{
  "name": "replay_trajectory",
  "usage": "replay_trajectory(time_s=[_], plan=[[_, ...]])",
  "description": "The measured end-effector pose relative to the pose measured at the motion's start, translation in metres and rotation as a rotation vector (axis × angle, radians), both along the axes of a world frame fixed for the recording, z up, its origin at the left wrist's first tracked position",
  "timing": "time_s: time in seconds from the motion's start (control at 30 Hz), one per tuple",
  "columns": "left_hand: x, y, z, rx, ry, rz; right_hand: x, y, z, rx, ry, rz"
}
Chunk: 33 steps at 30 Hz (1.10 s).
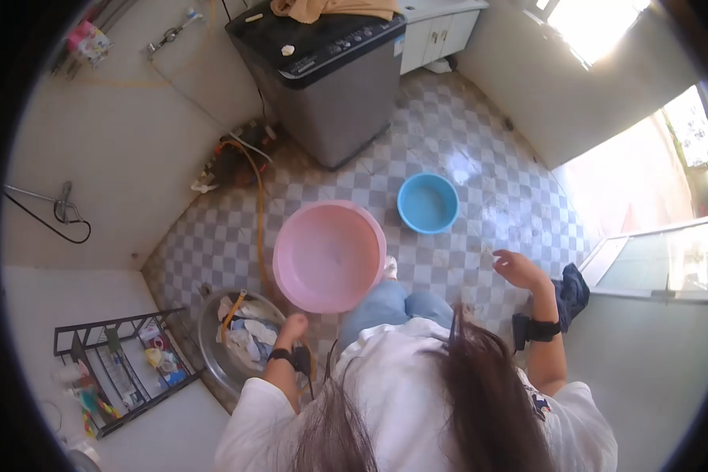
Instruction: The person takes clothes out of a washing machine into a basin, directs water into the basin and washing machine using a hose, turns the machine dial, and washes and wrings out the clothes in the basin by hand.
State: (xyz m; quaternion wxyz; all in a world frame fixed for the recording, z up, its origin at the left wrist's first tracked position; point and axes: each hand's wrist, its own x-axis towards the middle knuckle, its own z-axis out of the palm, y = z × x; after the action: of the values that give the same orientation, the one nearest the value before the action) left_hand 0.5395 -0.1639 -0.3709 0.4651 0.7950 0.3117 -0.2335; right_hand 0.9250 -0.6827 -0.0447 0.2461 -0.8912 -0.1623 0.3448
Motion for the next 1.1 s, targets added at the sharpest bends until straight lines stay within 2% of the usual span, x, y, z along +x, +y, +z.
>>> replay_trajectory(time_s=[0.03, 0.07, 0.1, 0.13, 0.23, 0.27, 0.3, 0.37, 0.47, 0.53, 0.6, 0.7, 0.8, 0.83, 0.9, 0.93, 1.07, 1.1], plan=[[0.032, 0.015, -0.033, 0.069, -0.166, 0.020, 0.017, 0.000, -0.003, -0.040, -0.056, 0.037], [0.079, 0.006, 0.015, 0.076, -0.216, 0.087, 0.035, 0.005, -0.006, -0.073, -0.123, 0.080], [0.135, -0.008, 0.087, 0.084, -0.268, 0.151, 0.052, 0.018, -0.010, -0.090, -0.083, 0.097], [0.172, -0.016, 0.139, 0.102, -0.352, 0.113, 0.069, 0.035, -0.016, -0.100, -0.051, 0.117], [0.219, -0.021, 0.197, 0.015, -0.499, 0.108, 0.117, 0.117, -0.012, 0.071, -0.026, 0.321], [0.222, -0.022, 0.214, 0.049, -0.456, 0.073, 0.132, 0.147, -0.011, 0.151, -0.039, 0.398], [0.222, -0.022, 0.225, 0.079, -0.411, 0.042, 0.147, 0.186, 0.008, 0.119, -0.008, 0.469], [0.209, -0.021, 0.231, 0.227, -0.376, -0.036, 0.184, 0.253, 0.027, 0.240, -0.045, 0.595], [0.185, -0.025, 0.229, 0.161, -0.397, 0.143, 0.243, 0.350, 0.075, 0.475, -0.190, 0.834], [0.184, -0.026, 0.243, 0.140, -0.403, 0.212, 0.288, 0.411, 0.110, 0.648, -0.288, 0.844], [0.191, -0.023, 0.252, 0.129, -0.290, 0.345, 0.341, 0.477, 0.142, 0.785, -0.414, 0.911], [0.218, -0.014, 0.236, 0.201, -0.337, 0.510, 0.416, 0.586, 0.179, 0.833, -0.398, 0.806], [0.259, -0.010, 0.235, 0.270, -0.324, 0.633, 0.495, 0.713, 0.175, 0.907, -0.362, 0.700], [0.279, -0.003, 0.236, 0.307, -0.323, 0.683, 0.517, 0.751, 0.187, 0.909, -0.357, 0.723], [0.308, -0.003, 0.243, 0.270, -0.273, 0.747, 0.546, 0.815, 0.193, 0.602, -0.472, 0.610], [0.323, -0.001, 0.246, 0.243, -0.239, 0.787, 0.560, 0.844, 0.194, 0.598, -0.463, 0.632], [0.350, -0.007, 0.236, 0.153, -0.211, 0.920, 0.609, 0.949, 0.198, 0.464, -0.686, 0.454], [0.354, -0.016, 0.230, 0.113, -0.319, 1.025, 0.618, 0.973, 0.196, 0.443, -0.765, 0.379]])
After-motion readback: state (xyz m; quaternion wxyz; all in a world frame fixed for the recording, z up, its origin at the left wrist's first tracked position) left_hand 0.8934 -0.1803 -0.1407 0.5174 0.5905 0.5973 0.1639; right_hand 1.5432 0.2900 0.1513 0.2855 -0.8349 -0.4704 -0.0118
